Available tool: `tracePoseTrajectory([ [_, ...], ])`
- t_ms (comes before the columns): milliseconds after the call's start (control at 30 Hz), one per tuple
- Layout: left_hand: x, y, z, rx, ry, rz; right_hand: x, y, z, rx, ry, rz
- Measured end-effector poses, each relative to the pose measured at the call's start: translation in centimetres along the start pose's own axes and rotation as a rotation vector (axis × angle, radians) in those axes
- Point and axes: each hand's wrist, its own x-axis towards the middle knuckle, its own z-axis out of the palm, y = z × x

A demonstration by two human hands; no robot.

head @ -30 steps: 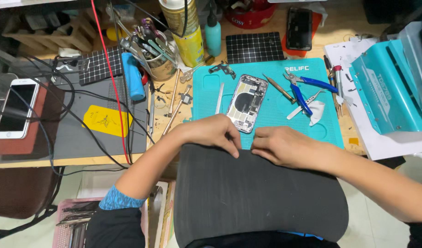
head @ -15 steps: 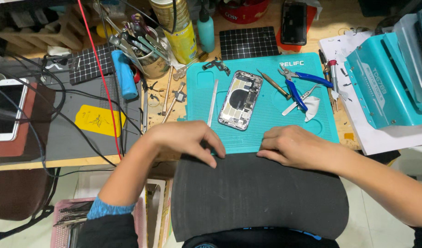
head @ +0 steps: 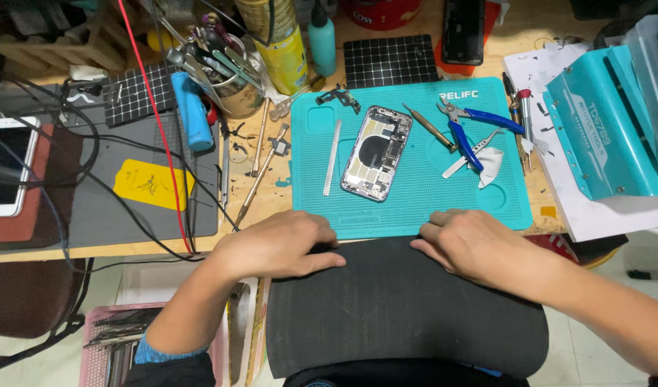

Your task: The person disassembles a smartphone at a repair bench. They use pliers to grip and pull components from an opened phone chassis, wipe parts with a tissue, pry at the internals, handle a second phone, and continue working on the exposed internals with pliers and a pry tool.

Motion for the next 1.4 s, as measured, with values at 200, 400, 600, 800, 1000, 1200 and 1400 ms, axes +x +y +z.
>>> tracePoseTrajectory([
  [200,-0.3,0.5,0.0,-0.041,0.089,0.019,0.1,0.8,-1.0,0.076,-0.013,-0.009],
  [400,0.3,0.5,-0.5,-0.074,0.165,0.133,1.1,1.0,-2.1,0.129,-0.047,-0.053],
  [600,3.3,-0.8,-0.7,-0.002,0.388,0.212,2.8,2.5,-2.8,0.115,0.02,-0.065],
  [800,11.0,-2.9,-2.7,0.131,0.741,0.094,7.7,4.5,-5.2,-0.063,0.306,0.098],
  [1000,12.7,-2.2,-2.4,0.209,0.73,0.086,7.7,4.2,-6.2,0.048,0.114,0.208],
  [1200,6.2,0.0,-1.2,-0.313,-0.061,0.506,-1.0,3.0,-6.9,0.492,-0.178,-0.481],
  [1400,2.3,3.1,0.0,-0.039,-0.111,0.434,-6.0,-2.1,-4.9,-0.162,-0.247,0.114],
])
